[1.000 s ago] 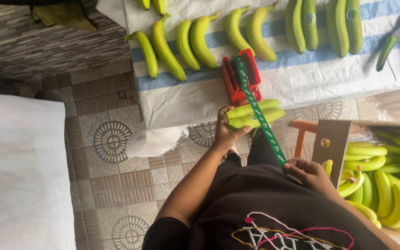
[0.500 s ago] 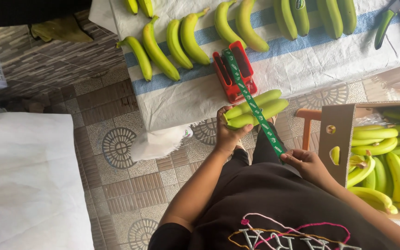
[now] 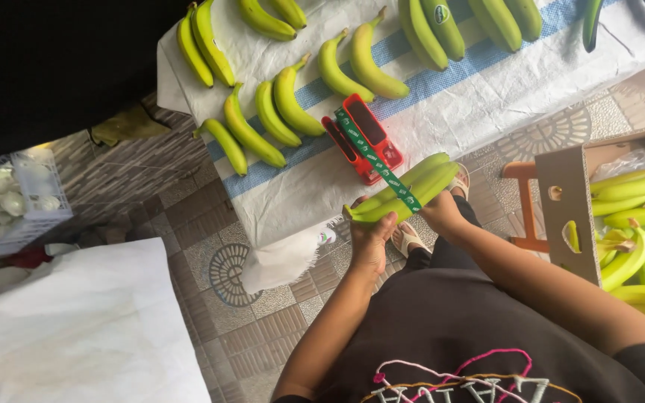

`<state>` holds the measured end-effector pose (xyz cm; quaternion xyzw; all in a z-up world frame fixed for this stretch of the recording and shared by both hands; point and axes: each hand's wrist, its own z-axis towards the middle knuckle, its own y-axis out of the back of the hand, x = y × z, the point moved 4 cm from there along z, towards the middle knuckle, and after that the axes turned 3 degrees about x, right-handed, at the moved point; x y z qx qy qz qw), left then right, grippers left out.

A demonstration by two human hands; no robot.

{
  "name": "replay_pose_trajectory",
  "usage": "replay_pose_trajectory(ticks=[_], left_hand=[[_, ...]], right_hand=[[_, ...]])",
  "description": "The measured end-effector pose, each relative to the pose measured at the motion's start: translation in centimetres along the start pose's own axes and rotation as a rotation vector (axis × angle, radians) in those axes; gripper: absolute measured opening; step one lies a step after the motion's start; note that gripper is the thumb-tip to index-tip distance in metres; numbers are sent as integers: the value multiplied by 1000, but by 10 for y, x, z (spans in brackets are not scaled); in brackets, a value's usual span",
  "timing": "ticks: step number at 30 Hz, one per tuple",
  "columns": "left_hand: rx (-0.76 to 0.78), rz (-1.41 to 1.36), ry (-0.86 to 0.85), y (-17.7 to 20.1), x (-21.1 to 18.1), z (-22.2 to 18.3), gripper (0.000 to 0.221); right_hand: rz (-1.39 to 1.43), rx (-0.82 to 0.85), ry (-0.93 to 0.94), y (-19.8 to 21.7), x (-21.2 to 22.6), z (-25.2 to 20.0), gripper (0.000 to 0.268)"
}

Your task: Bundling bunches of bananas together by wrapping green adhesive tape around the stems using a dispenser.

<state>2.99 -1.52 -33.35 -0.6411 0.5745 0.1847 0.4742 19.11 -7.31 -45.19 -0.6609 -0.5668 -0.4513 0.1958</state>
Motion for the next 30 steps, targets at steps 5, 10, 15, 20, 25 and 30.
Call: replay_pose_trajectory(ticks=[5, 10, 15, 20, 25, 30], left_hand=[[-27, 33, 49, 9, 0, 1, 74], [-28, 59, 79, 9, -4, 3, 80], [-15, 39, 92, -1, -12, -2, 77], [-9, -29, 106, 3, -6, 5, 75], [38, -92, 93, 4, -2, 7, 77], [37, -115, 45, 11, 4, 7, 80]], right_hand=[[145, 22, -27, -7, 25, 17, 28], [302, 102, -55, -8, 32, 17, 29], [401, 178, -86, -4, 35, 17, 30], [489, 232, -129, 3, 39, 18, 31], [585, 313, -193, 14, 45, 19, 33], [626, 388, -247, 40, 51, 27, 35]])
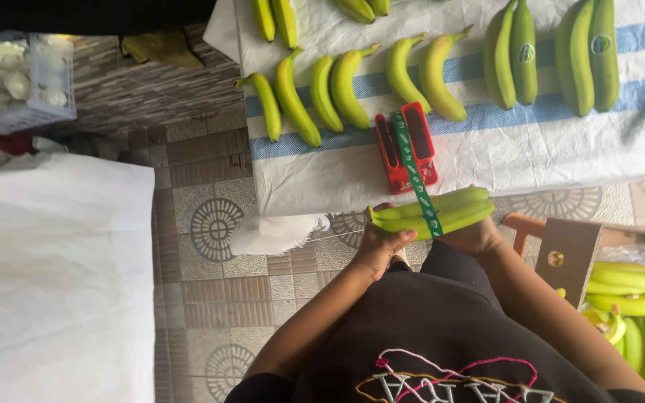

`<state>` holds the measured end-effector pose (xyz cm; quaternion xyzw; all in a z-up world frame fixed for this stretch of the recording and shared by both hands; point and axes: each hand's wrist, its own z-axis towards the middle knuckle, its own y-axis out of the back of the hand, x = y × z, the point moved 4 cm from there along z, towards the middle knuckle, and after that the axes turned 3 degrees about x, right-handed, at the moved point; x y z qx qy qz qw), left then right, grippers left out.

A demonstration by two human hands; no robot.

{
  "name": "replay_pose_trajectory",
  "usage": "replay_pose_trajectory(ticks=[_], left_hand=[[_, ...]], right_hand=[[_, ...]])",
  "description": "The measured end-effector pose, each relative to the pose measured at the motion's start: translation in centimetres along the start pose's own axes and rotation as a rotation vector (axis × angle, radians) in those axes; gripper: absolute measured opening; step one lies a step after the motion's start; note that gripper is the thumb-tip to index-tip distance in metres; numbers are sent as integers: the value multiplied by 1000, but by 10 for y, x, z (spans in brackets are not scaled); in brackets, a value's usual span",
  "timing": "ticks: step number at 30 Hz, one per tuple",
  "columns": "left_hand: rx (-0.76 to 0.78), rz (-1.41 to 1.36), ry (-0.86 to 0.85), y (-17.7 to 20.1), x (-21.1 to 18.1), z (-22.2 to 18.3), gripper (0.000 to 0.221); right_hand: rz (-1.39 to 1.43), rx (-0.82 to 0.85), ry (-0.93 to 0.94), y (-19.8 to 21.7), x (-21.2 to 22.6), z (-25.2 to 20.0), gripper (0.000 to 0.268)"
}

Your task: Bundling bunches of bananas together by wrapping green adhesive tape around the stems using a dispenser.

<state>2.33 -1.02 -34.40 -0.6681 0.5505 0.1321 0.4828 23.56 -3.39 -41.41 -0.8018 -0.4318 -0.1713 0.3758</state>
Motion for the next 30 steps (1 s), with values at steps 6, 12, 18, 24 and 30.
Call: replay_pose_trajectory(ticks=[6, 12, 18, 24, 30], left_hand=[[15, -52, -73, -1, -9, -3, 83], [24, -78, -125, 13, 10, 4, 84], [74, -104, -163, 6, 6, -7, 88], [72, -106, -166, 9, 38, -23, 90], [25, -57, -170, 12, 35, -35, 85]], right_hand=[[-213, 28, 12, 29, 75, 8, 54], [-1027, 72, 11, -56, 124, -1, 53], [-951, 55, -56, -72, 108, -2, 58], [-938, -30, 10, -74, 92, -4, 50], [-862, -202, 135, -52, 63, 16, 43]])
